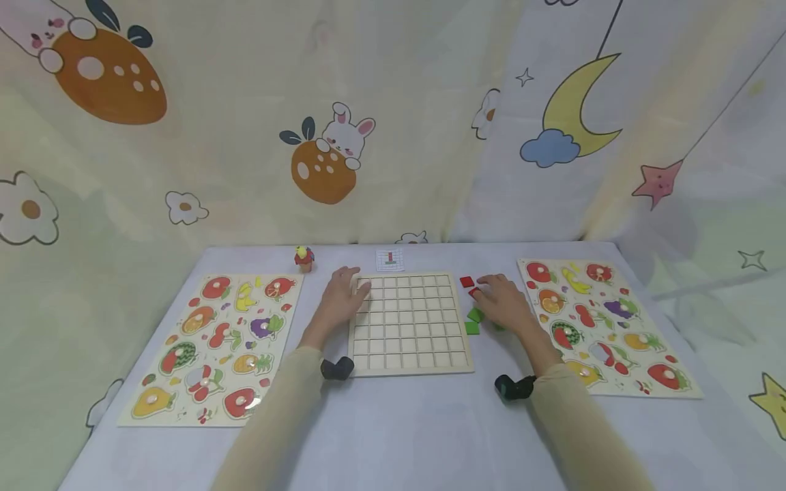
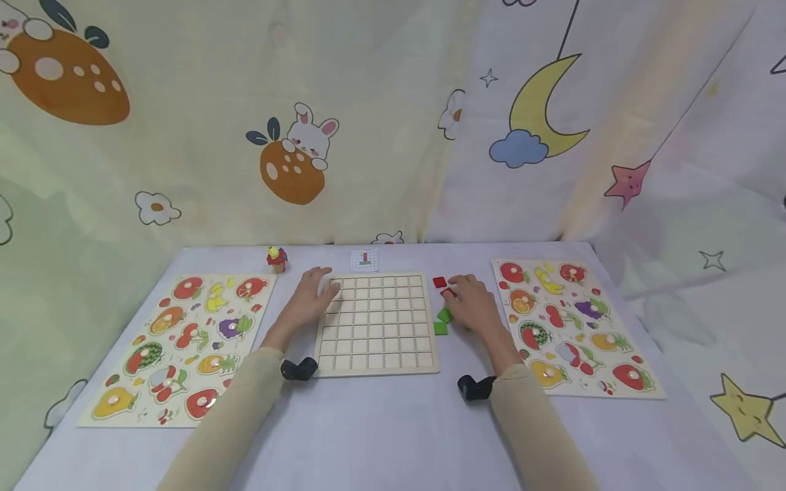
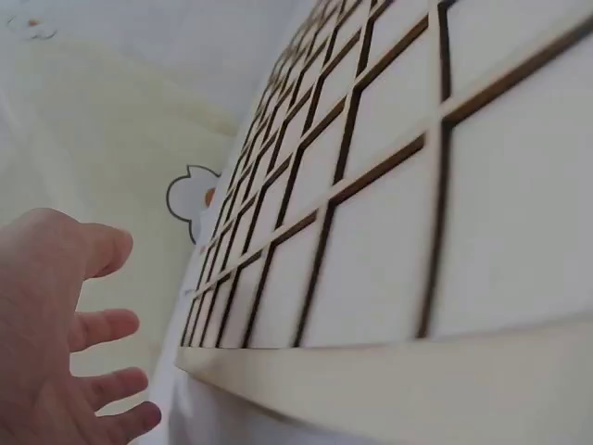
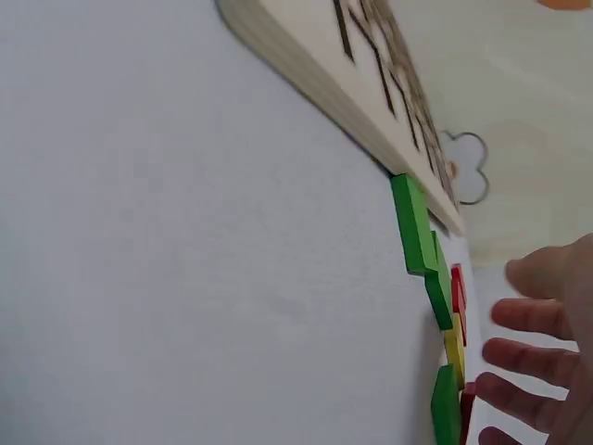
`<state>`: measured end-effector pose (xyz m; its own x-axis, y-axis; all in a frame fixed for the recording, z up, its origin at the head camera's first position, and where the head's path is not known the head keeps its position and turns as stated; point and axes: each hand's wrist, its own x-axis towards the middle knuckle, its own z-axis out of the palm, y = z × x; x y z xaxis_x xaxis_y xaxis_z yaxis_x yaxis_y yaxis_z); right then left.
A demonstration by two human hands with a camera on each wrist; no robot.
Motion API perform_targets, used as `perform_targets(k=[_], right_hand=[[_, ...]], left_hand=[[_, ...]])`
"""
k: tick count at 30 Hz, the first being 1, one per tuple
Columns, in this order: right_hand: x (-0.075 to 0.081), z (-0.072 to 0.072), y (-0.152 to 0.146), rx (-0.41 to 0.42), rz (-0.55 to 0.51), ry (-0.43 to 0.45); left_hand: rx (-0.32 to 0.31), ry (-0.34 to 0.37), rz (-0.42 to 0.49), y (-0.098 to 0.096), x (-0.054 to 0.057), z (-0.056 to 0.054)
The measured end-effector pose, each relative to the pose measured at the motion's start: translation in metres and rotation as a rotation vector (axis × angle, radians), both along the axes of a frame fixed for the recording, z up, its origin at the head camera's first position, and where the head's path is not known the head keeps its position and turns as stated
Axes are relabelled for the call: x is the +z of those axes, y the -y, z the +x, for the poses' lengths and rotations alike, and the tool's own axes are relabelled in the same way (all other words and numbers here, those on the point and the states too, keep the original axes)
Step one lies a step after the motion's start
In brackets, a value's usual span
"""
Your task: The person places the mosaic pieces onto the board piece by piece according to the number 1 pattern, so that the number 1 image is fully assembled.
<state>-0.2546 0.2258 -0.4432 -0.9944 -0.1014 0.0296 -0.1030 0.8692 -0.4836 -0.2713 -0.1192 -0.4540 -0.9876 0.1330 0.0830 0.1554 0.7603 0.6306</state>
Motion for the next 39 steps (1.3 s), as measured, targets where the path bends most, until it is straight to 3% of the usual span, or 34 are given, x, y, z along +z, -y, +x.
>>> perform_targets(k=[5, 12, 18, 27, 39], right_hand=[[-0.007, 0.015, -0.011, -0.003, -0.075, -0.024], [-0.015, 0.026, -0.021, -0.007, -0.079, -0.034], [-0.016, 0.026, -0.021, 0.003, -0.083, -0.009], [-0.016, 0.023, -0.021, -0.025, -0.087, -0.028], [-0.018, 0.021, -0.022, -0.086, -0.187, -0.059]], left_hand=[[0.013, -0.051, 0.064, 0.004, -0.014, 0.005], [-0.042, -0.112, 0.089, 0.006, -0.030, 0.014], [-0.036, -0.122, 0.051, 0.008, -0.029, 0.019], [-0.049, -0.132, 0.012, 0.007, -0.030, 0.014], [-0.035, -0.115, 0.002, 0.007, -0.028, 0.017]])
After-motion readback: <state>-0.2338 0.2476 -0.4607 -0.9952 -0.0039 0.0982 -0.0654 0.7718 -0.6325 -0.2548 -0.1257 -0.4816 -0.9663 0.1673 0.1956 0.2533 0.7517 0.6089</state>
